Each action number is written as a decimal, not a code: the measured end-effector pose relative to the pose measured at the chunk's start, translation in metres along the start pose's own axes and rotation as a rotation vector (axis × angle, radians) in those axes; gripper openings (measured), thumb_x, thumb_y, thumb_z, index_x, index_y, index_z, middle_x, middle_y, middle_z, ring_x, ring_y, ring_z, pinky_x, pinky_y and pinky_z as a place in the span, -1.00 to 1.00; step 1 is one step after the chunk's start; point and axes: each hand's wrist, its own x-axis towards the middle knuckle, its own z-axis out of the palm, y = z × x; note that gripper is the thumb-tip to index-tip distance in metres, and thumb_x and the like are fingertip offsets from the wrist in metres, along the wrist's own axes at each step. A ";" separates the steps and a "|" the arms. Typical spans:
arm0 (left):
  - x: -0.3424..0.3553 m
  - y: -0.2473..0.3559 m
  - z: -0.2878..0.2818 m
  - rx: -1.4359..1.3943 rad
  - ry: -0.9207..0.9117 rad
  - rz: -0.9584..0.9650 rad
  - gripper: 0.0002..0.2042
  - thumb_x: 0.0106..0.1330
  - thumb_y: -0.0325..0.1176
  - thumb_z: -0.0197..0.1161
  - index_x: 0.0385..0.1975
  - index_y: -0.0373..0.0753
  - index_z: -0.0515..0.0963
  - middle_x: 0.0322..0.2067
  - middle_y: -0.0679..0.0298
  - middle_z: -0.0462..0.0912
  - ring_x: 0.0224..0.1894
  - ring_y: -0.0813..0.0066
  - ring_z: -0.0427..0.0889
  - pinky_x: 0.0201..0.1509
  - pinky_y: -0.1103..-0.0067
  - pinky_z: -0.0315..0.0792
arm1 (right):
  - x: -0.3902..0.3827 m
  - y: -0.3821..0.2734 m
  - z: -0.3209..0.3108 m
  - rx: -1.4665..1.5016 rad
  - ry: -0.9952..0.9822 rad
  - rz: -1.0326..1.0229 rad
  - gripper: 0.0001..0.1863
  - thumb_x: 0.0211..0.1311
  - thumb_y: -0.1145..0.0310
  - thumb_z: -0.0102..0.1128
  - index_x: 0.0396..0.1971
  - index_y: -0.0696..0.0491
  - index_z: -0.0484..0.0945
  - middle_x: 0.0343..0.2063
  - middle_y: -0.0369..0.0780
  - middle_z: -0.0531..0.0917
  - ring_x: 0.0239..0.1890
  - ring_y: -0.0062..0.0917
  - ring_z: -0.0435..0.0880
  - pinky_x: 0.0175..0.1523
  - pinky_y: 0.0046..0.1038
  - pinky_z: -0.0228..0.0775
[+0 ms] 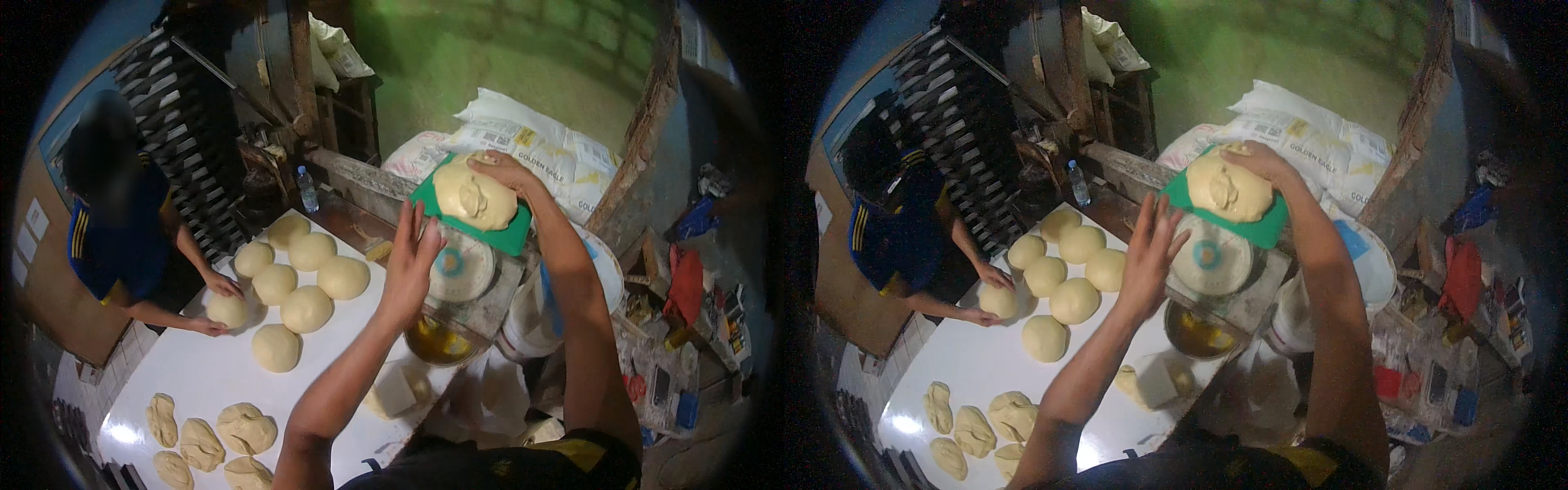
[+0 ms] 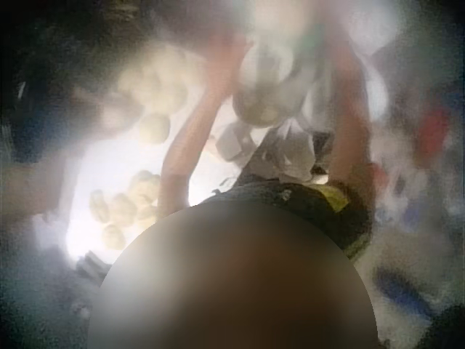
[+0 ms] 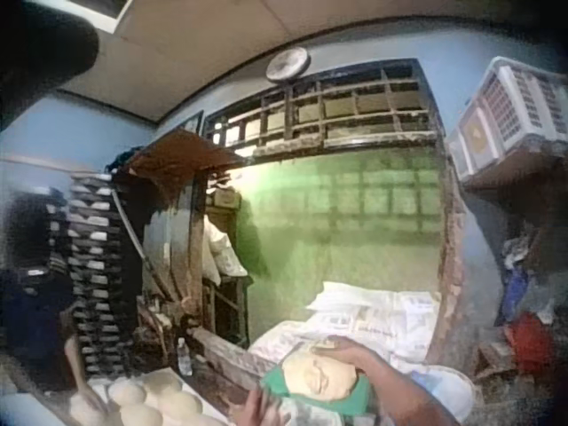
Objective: The person uses a scraper to cut portions from a large mass of dough, weighs each portion on a mechanical scale, and shapes the pieces into rounds by hand on a white table.
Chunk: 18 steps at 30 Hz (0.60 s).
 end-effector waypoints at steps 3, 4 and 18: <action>0.043 -0.019 0.006 -0.246 0.084 -0.165 -0.14 0.51 0.19 -0.04 0.53 -0.30 -0.21 0.55 0.04 -0.14 0.55 0.14 0.05 0.53 0.21 0.10 | -0.026 -0.052 0.025 0.250 -0.295 0.010 -0.09 0.11 0.00 0.52 0.26 0.35 0.36 0.15 0.05 0.56 0.22 -0.30 0.55 0.16 -0.36 0.51; 0.051 -0.024 0.010 -0.352 0.092 -0.216 -0.13 0.50 0.24 -0.08 0.53 -0.29 -0.19 0.55 0.06 -0.14 0.54 0.16 0.06 0.53 0.20 0.10 | -0.044 -0.074 0.020 0.319 -0.396 -0.006 -0.13 0.10 0.03 0.53 0.24 0.33 0.39 0.13 0.02 0.58 0.18 -0.32 0.57 0.15 -0.36 0.52; -0.220 0.063 -0.143 0.624 0.647 0.402 -0.19 0.40 0.29 -0.02 0.47 -0.20 0.09 0.38 0.03 0.27 0.38 0.03 0.33 0.44 0.14 0.28 | -0.294 -0.195 0.211 0.505 -0.510 -1.203 -0.33 -0.14 0.24 0.66 0.00 -0.10 0.47 -0.13 -0.23 0.68 -0.12 -0.37 0.74 -0.08 -0.33 0.61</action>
